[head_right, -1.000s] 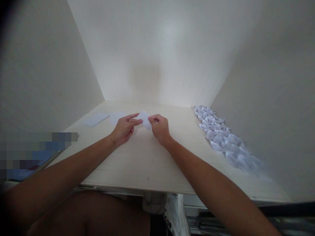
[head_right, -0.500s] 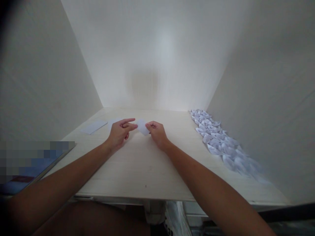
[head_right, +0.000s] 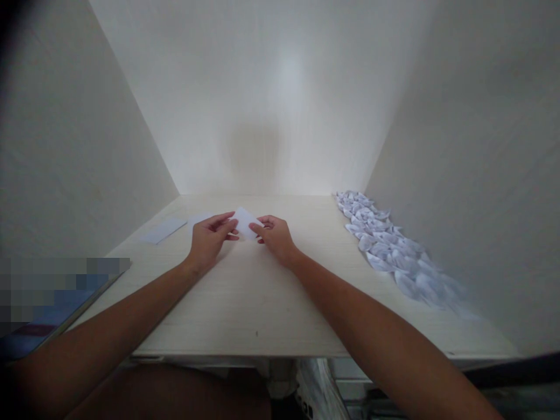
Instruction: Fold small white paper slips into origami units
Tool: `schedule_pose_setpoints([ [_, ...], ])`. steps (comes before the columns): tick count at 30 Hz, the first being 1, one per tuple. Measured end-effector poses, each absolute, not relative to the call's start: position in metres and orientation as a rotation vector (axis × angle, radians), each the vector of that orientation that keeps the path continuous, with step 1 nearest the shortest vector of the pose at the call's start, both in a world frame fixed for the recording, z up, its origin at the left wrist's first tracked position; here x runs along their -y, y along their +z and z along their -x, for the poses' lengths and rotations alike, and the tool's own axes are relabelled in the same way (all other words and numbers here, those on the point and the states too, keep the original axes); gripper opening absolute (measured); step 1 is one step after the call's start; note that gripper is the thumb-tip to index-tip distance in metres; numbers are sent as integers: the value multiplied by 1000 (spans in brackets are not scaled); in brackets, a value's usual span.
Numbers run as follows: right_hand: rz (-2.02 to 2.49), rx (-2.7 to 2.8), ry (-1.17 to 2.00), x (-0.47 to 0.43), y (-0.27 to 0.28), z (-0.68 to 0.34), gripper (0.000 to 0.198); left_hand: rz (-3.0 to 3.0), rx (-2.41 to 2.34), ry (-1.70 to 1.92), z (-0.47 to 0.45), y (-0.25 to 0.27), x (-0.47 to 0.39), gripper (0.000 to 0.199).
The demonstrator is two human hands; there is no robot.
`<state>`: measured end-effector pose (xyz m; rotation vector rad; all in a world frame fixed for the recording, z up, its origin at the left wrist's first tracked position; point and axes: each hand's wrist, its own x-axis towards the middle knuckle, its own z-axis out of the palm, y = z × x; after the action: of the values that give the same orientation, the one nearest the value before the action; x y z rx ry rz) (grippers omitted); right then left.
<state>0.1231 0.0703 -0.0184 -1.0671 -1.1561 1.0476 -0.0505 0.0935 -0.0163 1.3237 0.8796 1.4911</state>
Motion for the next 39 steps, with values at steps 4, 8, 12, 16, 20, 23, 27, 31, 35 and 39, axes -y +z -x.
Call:
schedule_pose_setpoints([
  [4, 1052, 1072, 1024, -70, -20, -121, 30, -1239, -871, 1561, 51, -16, -93, 57],
  [8, 1034, 1027, 967, -70, -19, -120, 30, -1275, -892, 1574, 52, -17, -94, 55],
  [12, 1034, 1006, 946, -71, -15, -121, 26, -1294, -929, 1569, 53, -17, -94, 55],
  [16, 1036, 1006, 951, -70, -13, -122, 25, -1300, -943, 1572, 53, -17, -94, 56],
  [20, 1041, 1018, 955, -70, -13, -123, 26, -1308, -941, 1571, 54, -16, -94, 56],
  [23, 1041, 1025, 959, -71, -13, -124, 26, -1306, -942, 1574, 54, -16, -95, 55],
  [27, 1034, 1039, 968, -73, -15, -126, 26, -1310, -951, 1581, 54, -15, -94, 55],
  [31, 1025, 1078, 981, -73, -16, -125, 24, -1309, -947, 1587, 55, -15, -95, 54],
  [35, 1001, 1160, 995, -68, -12, -124, 27, -1316, -942, 1554, 58, -14, -98, 51],
  [39, 988, 1239, 991, -65, -8, -126, 32, -1339, -907, 1425, 63, -9, -99, 56],
])
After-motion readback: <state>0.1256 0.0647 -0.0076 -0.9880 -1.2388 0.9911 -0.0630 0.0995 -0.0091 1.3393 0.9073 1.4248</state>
